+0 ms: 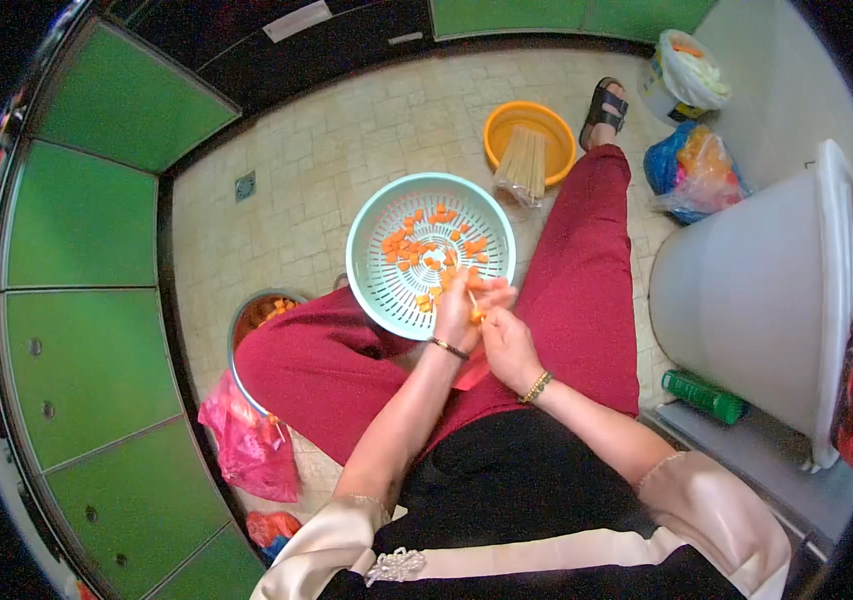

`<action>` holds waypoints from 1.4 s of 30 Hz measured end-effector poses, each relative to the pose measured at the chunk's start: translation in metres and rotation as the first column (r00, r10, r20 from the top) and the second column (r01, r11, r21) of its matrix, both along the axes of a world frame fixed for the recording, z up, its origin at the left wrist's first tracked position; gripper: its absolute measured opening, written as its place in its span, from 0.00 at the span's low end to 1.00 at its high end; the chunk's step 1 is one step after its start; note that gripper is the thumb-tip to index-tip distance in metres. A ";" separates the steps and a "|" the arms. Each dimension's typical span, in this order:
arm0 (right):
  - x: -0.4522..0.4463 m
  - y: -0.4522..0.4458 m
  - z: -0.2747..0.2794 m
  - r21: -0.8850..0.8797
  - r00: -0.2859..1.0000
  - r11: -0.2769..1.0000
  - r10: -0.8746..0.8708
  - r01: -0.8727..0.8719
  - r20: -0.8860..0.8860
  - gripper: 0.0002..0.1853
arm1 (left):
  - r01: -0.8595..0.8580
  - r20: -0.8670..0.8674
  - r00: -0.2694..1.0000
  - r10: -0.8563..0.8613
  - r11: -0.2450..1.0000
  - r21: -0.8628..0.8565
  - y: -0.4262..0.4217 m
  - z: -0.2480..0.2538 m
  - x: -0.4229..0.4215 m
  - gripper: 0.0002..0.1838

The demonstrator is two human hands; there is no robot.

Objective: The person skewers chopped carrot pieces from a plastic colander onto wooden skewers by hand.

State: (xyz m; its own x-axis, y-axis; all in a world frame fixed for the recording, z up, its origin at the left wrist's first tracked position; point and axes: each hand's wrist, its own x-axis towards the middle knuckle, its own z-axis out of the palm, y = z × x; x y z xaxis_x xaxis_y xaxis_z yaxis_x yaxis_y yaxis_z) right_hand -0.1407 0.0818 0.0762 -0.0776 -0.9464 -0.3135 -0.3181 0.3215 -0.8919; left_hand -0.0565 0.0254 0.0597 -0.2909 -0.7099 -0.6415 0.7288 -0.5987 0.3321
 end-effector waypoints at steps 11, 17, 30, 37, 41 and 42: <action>-0.008 -0.019 0.007 0.230 0.957 0.971 -0.003 -0.066 0.290 0.10 | 0.022 -0.097 0.995 -0.027 0.999 -0.047 0.005 -0.011 0.004 0.24; -0.024 -0.017 0.004 0.278 0.895 0.953 -0.016 -0.122 0.446 0.11 | 0.035 -0.081 0.996 -0.045 0.992 -0.118 -0.006 -0.021 0.021 0.24; -0.036 -0.016 -0.008 0.255 0.956 0.967 -0.085 0.011 0.281 0.08 | -0.006 0.287 0.958 0.013 1.000 -0.025 -0.014 -0.046 0.034 0.32; -0.045 -0.015 -0.011 0.353 0.893 0.932 -0.084 -0.087 0.443 0.06 | 0.008 0.857 0.508 0.088 0.994 -0.107 -0.032 -0.100 0.066 0.09; -0.056 -0.019 -0.006 0.464 0.652 0.858 -0.225 -0.220 0.725 0.06 | 0.069 0.953 0.255 0.165 0.980 -0.188 -0.034 -0.135 0.070 0.10; -0.058 -0.019 -0.007 0.462 0.616 0.856 -0.238 -0.232 0.751 0.06 | 0.099 0.961 0.237 0.143 0.980 -0.170 -0.036 -0.128 0.067 0.10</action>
